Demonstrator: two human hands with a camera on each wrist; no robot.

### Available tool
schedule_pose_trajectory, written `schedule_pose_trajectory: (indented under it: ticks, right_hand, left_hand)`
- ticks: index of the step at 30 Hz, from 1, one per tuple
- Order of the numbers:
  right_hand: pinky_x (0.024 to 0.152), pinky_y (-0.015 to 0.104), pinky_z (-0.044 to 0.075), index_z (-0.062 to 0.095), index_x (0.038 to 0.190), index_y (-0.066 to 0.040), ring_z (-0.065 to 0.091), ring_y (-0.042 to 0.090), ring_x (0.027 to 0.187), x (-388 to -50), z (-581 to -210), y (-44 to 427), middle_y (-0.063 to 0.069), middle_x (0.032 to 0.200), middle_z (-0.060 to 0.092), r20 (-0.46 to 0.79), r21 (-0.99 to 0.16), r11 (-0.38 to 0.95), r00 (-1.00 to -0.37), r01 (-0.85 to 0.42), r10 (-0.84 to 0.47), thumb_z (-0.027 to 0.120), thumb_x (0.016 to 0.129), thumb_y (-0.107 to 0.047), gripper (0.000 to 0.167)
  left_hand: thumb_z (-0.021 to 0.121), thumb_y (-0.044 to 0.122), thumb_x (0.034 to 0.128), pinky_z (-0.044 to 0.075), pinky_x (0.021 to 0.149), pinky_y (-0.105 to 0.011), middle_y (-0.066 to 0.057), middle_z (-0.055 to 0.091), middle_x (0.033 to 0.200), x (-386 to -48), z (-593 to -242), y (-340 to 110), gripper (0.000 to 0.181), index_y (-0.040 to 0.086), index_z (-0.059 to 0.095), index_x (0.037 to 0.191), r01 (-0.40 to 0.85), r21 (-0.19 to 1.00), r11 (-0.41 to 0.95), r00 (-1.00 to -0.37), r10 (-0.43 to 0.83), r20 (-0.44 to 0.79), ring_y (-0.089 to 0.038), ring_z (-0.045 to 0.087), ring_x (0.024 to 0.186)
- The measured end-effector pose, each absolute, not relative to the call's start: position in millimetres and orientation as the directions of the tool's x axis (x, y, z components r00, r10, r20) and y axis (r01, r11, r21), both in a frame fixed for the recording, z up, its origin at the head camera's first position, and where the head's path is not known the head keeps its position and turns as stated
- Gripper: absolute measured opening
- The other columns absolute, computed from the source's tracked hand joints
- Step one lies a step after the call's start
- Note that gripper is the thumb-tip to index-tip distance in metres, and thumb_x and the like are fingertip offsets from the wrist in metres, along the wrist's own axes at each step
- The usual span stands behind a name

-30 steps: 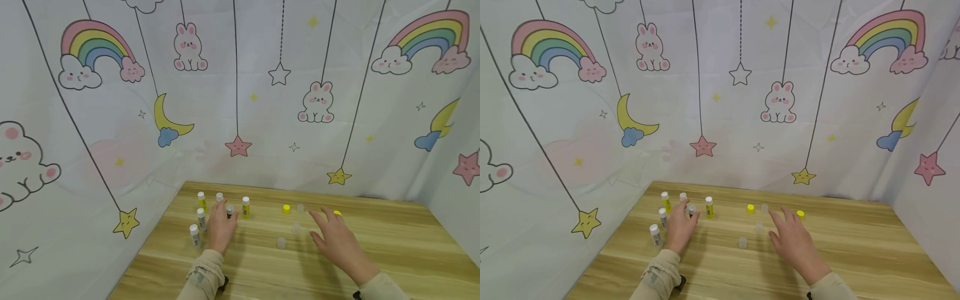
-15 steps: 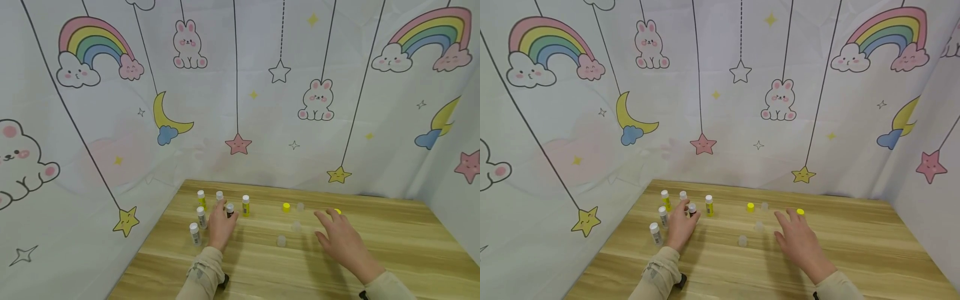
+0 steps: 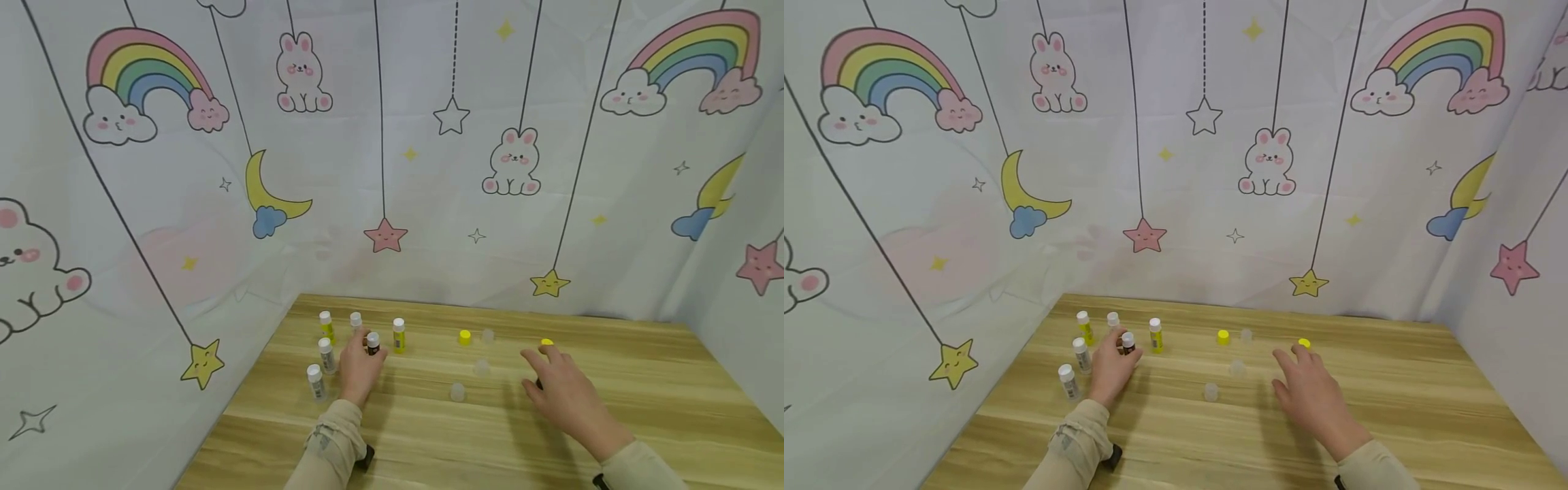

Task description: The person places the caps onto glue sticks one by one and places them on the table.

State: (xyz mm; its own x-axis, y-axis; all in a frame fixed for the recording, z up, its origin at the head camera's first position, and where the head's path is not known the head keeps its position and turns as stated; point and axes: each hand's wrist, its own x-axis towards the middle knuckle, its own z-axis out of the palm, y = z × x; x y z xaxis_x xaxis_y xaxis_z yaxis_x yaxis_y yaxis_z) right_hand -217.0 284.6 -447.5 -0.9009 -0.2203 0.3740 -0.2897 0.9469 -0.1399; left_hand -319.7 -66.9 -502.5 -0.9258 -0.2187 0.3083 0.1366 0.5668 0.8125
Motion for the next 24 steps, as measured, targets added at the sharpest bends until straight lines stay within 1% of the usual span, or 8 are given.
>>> schedule_pose_trajectory:
  ticks: [5,14,18,24]
  right_hand:
    - [0.067,0.058,0.054,0.065,0.124,-0.006,0.059,0.048,0.101,-220,-454,289,0.029,0.122,0.056,0.373,-0.143,0.949,-0.903,-0.281,-0.211,0.082,0.084,-0.016,0.045]
    - [0.068,0.057,0.053,0.066,0.124,-0.004,0.059,0.045,0.098,-224,-460,295,0.029,0.121,0.056,0.344,-0.150,0.952,-0.917,-0.265,-0.201,0.078,0.086,-0.015,0.041]
    - [0.069,0.055,0.053,0.066,0.122,-0.004,0.059,0.043,0.093,-226,-463,297,0.027,0.117,0.056,0.329,-0.152,0.953,-0.923,-0.262,-0.201,0.079,0.086,-0.015,0.039]
    - [0.070,0.055,0.053,0.067,0.122,-0.003,0.059,0.041,0.091,-228,-470,302,0.026,0.115,0.057,0.322,-0.154,0.956,-0.927,-0.251,-0.191,0.079,0.085,-0.012,0.040]
  left_hand:
    - [0.085,0.012,0.0806,0.052,0.084,-0.053,-0.013,0.071,0.107,-322,-506,-68,0.041,0.006,0.068,0.117,0.131,0.818,0.561,-0.927,-0.222,0.301,-0.034,0.067,0.099]
    - [0.084,0.011,0.0812,0.052,0.085,-0.052,-0.011,0.071,0.106,-322,-500,-68,0.039,0.005,0.069,0.117,0.099,0.830,0.548,-0.939,-0.224,0.260,-0.033,0.067,0.100]
    - [0.083,0.010,0.0819,0.053,0.084,-0.051,-0.011,0.072,0.104,-320,-497,-68,0.035,0.005,0.070,0.114,0.095,0.836,0.541,-0.945,-0.215,0.247,-0.032,0.067,0.098]
    - [0.083,0.009,0.0817,0.053,0.085,-0.051,-0.011,0.072,0.103,-319,-497,-68,0.031,0.006,0.070,0.109,0.080,0.838,0.539,-0.954,-0.203,0.221,-0.032,0.067,0.098]
